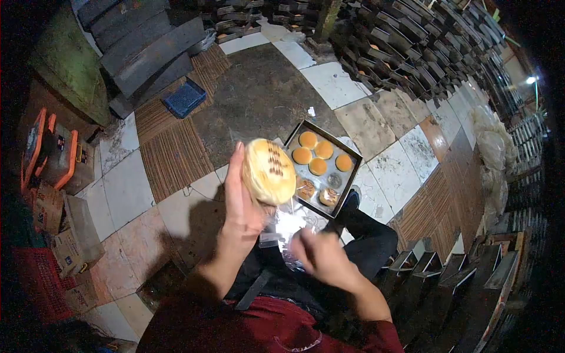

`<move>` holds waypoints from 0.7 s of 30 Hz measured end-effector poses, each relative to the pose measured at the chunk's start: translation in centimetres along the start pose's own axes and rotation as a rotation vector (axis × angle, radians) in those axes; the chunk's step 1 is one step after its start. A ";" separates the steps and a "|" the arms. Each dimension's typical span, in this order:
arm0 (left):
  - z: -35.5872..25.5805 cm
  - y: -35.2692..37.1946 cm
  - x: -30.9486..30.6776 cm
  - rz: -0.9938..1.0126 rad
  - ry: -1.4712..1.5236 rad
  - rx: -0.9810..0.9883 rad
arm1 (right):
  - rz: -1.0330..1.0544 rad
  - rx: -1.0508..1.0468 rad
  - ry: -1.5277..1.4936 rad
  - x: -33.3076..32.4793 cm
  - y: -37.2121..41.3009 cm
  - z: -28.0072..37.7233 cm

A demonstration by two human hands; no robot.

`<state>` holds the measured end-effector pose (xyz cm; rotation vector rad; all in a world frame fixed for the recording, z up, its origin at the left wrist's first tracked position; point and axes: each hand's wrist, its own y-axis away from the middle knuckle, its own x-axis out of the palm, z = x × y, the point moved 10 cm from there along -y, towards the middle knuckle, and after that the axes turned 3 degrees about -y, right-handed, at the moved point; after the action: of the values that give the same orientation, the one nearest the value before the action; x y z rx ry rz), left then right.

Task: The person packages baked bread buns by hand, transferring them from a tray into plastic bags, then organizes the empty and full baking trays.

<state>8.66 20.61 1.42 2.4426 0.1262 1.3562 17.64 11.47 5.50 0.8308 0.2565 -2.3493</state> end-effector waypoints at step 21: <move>-3.5 5.4 -10.4 -0.266 -0.932 0.259 | -0.263 0.459 -0.541 10.8 3.2 -13.8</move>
<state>-0.35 13.90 -3.48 2.8662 0.3830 0.0213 19.96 8.74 -11.97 0.3347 -0.4398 -2.8238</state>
